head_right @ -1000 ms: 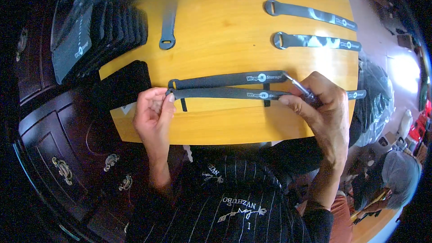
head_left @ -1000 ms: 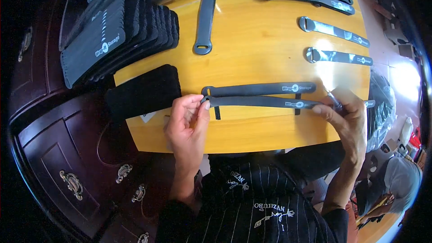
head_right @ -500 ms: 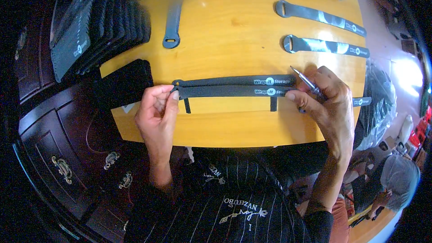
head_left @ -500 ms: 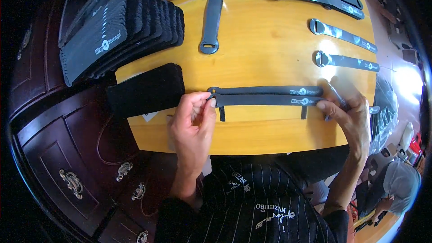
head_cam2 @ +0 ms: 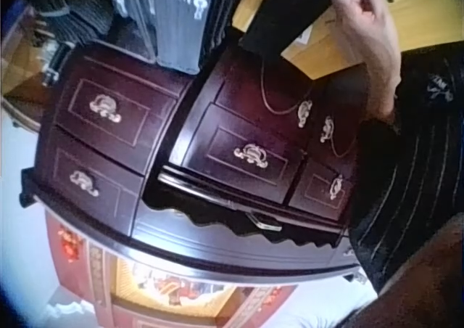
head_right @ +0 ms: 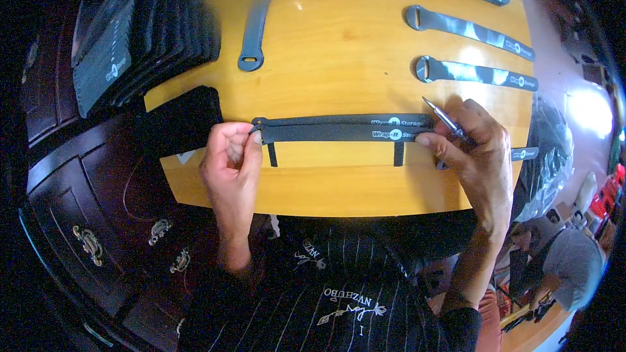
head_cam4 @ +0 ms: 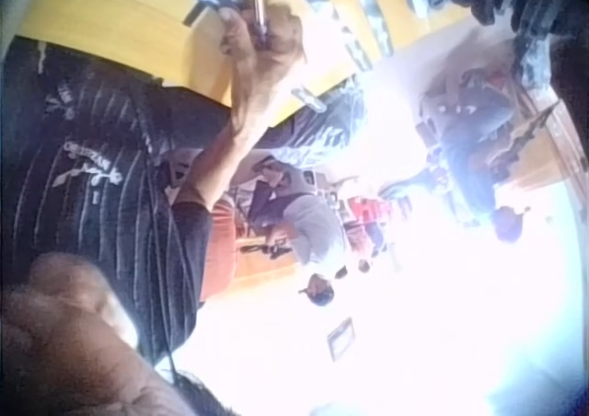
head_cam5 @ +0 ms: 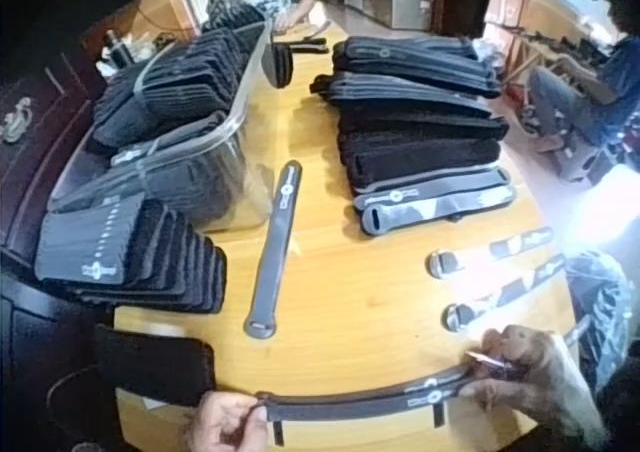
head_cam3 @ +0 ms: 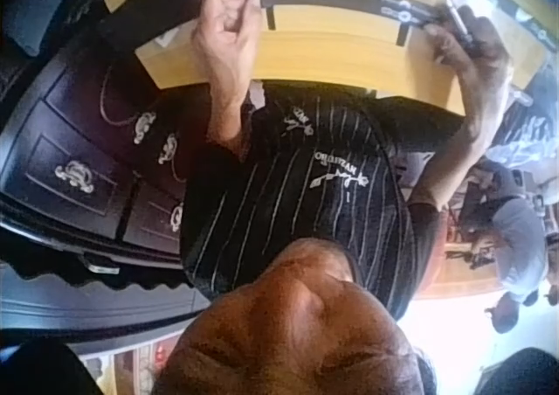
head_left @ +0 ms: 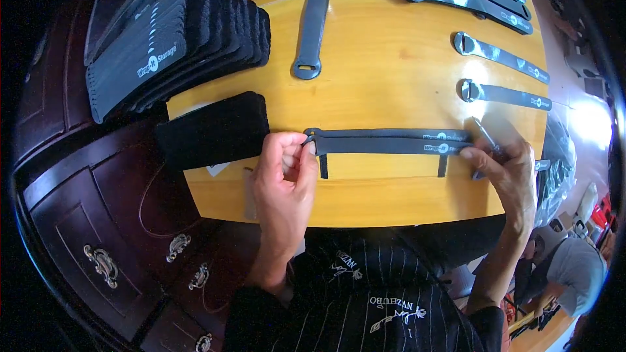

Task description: The person is assembling small metal hardware into leather straps using a pointed tool.

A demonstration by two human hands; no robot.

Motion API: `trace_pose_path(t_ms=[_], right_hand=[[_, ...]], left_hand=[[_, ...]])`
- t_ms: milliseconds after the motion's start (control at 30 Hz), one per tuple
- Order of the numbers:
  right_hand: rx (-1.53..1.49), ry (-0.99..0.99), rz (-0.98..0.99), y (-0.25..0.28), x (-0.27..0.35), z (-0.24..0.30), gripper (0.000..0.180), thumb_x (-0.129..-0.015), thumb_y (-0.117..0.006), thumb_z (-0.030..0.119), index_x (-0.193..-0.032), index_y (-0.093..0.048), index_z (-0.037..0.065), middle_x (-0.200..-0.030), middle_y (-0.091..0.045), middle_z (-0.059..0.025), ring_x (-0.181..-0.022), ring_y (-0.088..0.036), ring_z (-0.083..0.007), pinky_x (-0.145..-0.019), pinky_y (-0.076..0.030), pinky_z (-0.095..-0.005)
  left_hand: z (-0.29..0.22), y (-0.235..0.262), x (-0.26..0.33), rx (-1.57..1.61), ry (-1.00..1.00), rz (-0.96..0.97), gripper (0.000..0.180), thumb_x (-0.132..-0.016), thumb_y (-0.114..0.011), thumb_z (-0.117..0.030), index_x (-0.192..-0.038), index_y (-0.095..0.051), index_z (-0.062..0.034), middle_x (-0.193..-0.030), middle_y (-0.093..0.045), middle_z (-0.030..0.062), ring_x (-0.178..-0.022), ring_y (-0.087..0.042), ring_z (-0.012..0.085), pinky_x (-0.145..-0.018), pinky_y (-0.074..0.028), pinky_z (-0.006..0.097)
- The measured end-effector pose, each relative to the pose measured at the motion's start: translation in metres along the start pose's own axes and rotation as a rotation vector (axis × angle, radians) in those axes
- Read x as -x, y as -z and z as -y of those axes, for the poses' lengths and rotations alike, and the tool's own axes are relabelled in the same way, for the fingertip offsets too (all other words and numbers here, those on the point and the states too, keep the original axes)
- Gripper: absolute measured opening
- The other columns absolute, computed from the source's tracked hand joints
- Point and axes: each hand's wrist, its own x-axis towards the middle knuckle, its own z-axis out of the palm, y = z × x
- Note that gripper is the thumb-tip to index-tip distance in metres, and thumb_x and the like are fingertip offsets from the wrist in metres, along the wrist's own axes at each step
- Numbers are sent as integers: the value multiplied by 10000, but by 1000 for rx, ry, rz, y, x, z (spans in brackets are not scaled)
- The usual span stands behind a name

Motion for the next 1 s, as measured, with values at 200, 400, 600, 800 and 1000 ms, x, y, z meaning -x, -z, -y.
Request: trace_pose_path(t_ms=[200,400,600,800,1000], right_hand=[[-34,61,-30,-8,-1,1,220,-718,-797,103,-796,-631,-19,-713,-518,-65,-594,-525,-145,-548,-436,-298],[165,49,-9,-1,-1,13,245,-749,-767,173,-841,-643,-17,-748,-539,-120,-645,-551,-244,-609,-431,-358],[154,34,14,2,-2,8,256,-756,-763,191,-832,-629,-14,-773,-559,-138,-706,-581,-305,-650,-444,-392],[222,29,19,2,-3,11,231,-762,-750,168,-824,-624,-16,-804,-582,-150,-739,-592,-332,-666,-449,-409],[249,124,-100,-4,-3,8,275,-727,-799,176,-792,-591,8,-660,-514,-80,-581,-506,-175,-558,-407,-333]], left_hand=[[-2,0,2,-64,-3,-22,84,-902,-604,0,-948,-546,-42,-749,-518,-62,-627,-410,3,-576,-357,165],[-3,0,0,-85,1,-16,93,-884,-612,8,-908,-525,-13,-685,-520,-23,-602,-441,25,-548,-382,207],[-4,-2,-1,-80,-21,-25,84,-887,-600,12,-904,-520,-8,-696,-519,-17,-617,-433,25,-554,-373,204],[-7,-5,0,-60,-19,-27,83,-887,-598,12,-902,-518,-4,-689,-510,-19,-613,-433,30,-564,-375,202],[-11,-6,1,-94,-14,-24,81,-891,-595,6,-895,-516,-9,-706,-521,-6,-608,-445,39,-564,-379,210]])
